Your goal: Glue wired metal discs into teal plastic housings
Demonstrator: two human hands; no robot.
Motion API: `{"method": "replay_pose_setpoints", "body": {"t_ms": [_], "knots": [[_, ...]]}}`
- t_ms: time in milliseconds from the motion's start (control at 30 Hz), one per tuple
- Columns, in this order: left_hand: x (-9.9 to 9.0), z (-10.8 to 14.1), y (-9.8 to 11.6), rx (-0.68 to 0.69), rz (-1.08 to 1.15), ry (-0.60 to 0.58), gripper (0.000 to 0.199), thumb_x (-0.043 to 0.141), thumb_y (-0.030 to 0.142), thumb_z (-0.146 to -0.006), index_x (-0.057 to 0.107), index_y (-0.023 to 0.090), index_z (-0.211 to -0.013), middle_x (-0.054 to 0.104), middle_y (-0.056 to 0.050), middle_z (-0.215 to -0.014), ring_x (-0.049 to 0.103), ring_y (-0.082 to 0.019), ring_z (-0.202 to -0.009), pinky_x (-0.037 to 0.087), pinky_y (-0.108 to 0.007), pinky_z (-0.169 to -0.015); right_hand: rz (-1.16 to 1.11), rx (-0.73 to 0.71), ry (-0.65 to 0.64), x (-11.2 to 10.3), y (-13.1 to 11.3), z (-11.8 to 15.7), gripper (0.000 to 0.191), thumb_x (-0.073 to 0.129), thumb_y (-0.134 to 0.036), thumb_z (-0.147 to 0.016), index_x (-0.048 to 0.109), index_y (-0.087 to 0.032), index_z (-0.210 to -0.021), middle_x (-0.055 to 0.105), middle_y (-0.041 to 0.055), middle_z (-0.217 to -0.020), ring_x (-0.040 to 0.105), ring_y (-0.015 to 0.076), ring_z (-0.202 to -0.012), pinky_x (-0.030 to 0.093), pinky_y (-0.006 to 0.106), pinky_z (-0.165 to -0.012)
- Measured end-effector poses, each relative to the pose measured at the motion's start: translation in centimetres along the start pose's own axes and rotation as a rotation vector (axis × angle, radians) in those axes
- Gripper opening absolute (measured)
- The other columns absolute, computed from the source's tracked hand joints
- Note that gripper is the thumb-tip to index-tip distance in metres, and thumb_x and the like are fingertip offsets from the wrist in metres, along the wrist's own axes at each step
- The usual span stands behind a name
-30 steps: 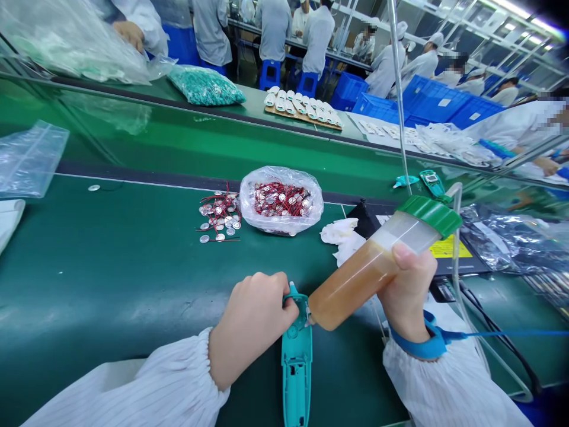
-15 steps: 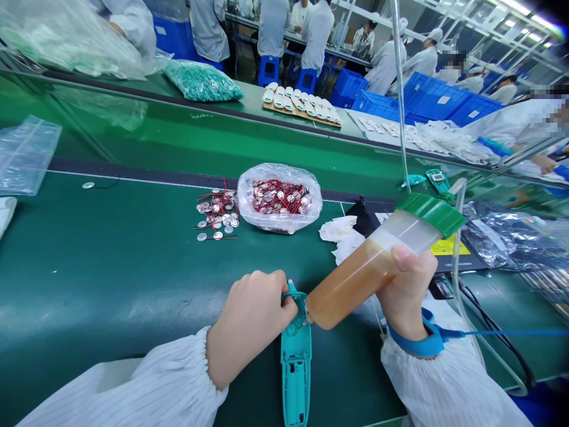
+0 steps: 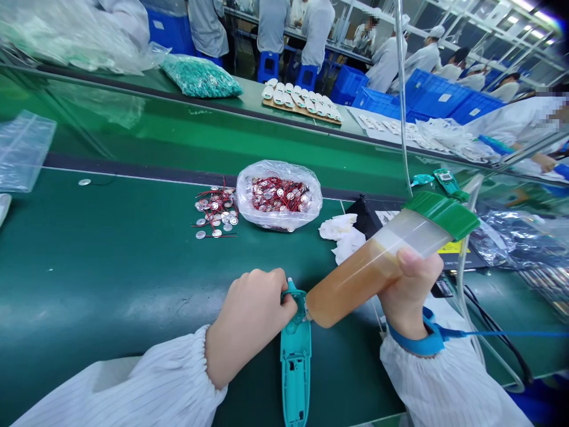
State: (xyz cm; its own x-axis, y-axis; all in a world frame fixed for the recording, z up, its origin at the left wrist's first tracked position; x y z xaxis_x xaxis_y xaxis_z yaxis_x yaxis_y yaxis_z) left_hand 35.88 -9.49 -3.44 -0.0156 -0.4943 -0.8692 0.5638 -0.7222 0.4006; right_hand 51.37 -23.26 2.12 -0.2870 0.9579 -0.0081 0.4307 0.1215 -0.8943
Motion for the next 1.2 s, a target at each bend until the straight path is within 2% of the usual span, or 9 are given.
{"method": "replay_pose_setpoints", "body": {"t_ms": [300,567,867,1067,1200], "knots": [[0.0,0.0,0.0,-0.004,-0.003,-0.007,0.012,0.047,0.016,-0.069,0.057,0.020,-0.064,0.064,-0.002,-0.058,0.060,-0.020,-0.058,0.030,-0.026,-0.050,0.011,-0.020,0.053,-0.4,-0.5,0.0,0.010,0.053,-0.035,-0.064,0.054,-0.026,-0.068,0.046,0.0012,-0.065,0.046,0.0211,-0.060,0.039,0.035,-0.054],[0.0,0.0,0.0,-0.002,0.005,-0.012,0.011,0.047,0.015,-0.069,0.055,0.020,-0.063,0.062,-0.001,-0.055,0.059,-0.019,-0.057,0.030,-0.026,-0.050,-0.090,-0.027,0.119,-0.7,-1.1,-0.2,0.008,0.055,-0.031,-0.057,0.054,-0.026,-0.063,0.046,-0.0003,-0.061,0.044,0.0194,-0.058,0.038,0.033,-0.052],[0.0,0.0,0.0,-0.006,0.007,-0.018,0.011,0.046,0.016,-0.069,0.052,0.021,-0.060,0.062,-0.001,-0.056,0.058,-0.019,-0.056,0.029,-0.026,-0.049,-0.024,0.003,0.211,-0.8,-2.0,-0.5,0.015,0.045,-0.037,-0.049,0.035,-0.028,-0.055,0.033,-0.0015,-0.054,0.043,0.0216,-0.053,0.039,0.036,-0.051],[0.0,0.0,-0.1,-0.010,0.036,-0.007,0.011,0.046,0.015,-0.067,0.050,0.021,-0.058,0.061,-0.001,-0.055,0.058,-0.019,-0.056,0.029,-0.026,-0.049,-0.007,-0.007,0.223,-0.8,-2.3,-0.5,0.017,0.044,-0.038,-0.048,0.032,-0.027,-0.054,0.030,-0.0021,-0.055,0.042,0.0207,-0.053,0.038,0.036,-0.052],[-0.1,0.0,-0.1,-0.011,0.050,-0.008,0.012,0.046,0.015,-0.067,0.050,0.021,-0.057,0.060,0.000,-0.054,0.056,-0.018,-0.054,0.029,-0.026,-0.049,-0.063,0.012,0.209,-0.8,-2.0,-0.4,0.016,0.047,-0.036,-0.047,0.036,-0.027,-0.054,0.031,-0.0023,-0.055,0.040,0.0191,-0.051,0.038,0.034,-0.050]]}}
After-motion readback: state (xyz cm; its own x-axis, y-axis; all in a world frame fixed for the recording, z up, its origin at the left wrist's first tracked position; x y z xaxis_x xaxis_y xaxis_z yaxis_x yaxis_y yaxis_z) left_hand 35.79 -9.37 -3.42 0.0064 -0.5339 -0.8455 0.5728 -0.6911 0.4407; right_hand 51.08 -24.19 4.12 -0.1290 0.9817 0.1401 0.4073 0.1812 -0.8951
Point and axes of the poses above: each hand's wrist, its own z-axis away from the middle knuckle, its own x-axis out of the palm, y = z × x, the point moved 8 cm from there along -z, towards the middle knuckle
